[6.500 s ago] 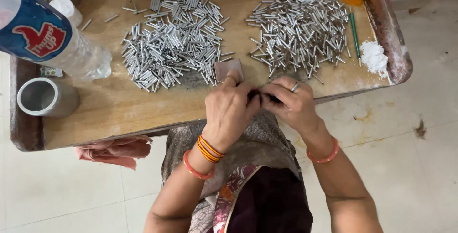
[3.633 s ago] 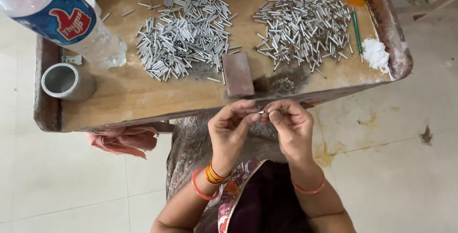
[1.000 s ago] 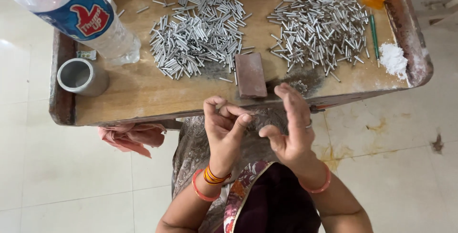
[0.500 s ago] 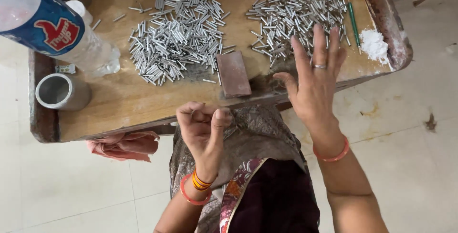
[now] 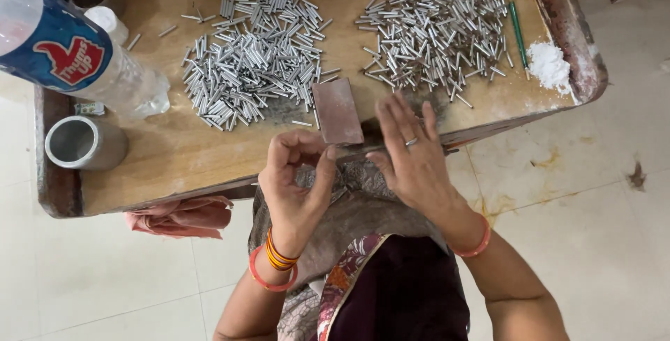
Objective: The person sits at a wooden table and repeatedly picks up small metal pins from a pile. They use a small rectangular block to rub or shape the pins before placing them back on the table. The task involves handling the pins one by one with both hands.
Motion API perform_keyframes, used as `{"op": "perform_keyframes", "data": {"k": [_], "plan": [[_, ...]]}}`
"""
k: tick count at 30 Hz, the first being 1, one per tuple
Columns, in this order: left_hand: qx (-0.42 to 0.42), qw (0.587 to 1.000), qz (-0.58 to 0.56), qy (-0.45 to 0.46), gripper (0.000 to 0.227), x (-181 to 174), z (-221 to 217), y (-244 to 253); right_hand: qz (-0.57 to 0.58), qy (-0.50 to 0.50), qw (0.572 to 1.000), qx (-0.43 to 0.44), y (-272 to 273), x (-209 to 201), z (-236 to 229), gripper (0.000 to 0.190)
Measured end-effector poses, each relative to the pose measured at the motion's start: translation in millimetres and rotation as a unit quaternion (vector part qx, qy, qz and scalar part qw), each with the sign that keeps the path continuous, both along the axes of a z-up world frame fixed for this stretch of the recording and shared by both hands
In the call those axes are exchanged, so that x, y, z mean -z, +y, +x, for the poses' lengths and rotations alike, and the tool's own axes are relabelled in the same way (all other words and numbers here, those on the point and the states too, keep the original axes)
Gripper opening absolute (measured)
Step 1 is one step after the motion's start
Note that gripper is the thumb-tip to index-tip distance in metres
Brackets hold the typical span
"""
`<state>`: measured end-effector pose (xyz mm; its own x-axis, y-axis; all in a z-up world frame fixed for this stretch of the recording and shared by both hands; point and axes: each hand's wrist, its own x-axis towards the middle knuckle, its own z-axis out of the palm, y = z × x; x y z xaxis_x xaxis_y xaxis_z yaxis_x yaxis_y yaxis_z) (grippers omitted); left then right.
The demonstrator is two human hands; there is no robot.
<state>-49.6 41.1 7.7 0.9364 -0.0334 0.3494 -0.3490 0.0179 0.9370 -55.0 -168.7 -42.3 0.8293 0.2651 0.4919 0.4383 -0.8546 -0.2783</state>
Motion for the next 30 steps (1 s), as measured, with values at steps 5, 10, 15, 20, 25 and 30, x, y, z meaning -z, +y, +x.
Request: {"op": "perform_keyframes", "data": {"k": [5, 10, 15, 20, 25, 30], "plan": [[0.035, 0.979, 0.171, -0.106, 0.043, -18, 22, -15, -0.018, 0.051, 0.999, 0.007, 9, -7, -9, 0.06], [0.045, 0.916, 0.348, -0.193, 0.066, -5, 47, -44, 0.546, 0.104, 0.825, -0.101, 11, -6, 0, 0.064], [0.023, 0.863, 0.483, -0.147, 0.058, 17, 59, -56, 0.714, 0.129, 0.672, -0.148, 19, 6, 26, 0.066], [0.041, 0.898, 0.406, -0.163, 0.063, -7, 46, -38, 0.62, 0.127, 0.764, -0.12, 23, -17, 15, 0.06], [0.076, 0.957, 0.257, -0.114, 0.056, -24, 35, -19, 0.244, 0.091, 0.965, 0.029, -6, -47, 4, 0.02], [0.037, 0.932, 0.332, -0.137, 0.033, -8, 43, -35, -0.02, 0.031, 0.998, -0.054, -5, -69, 14, 0.032]]}}
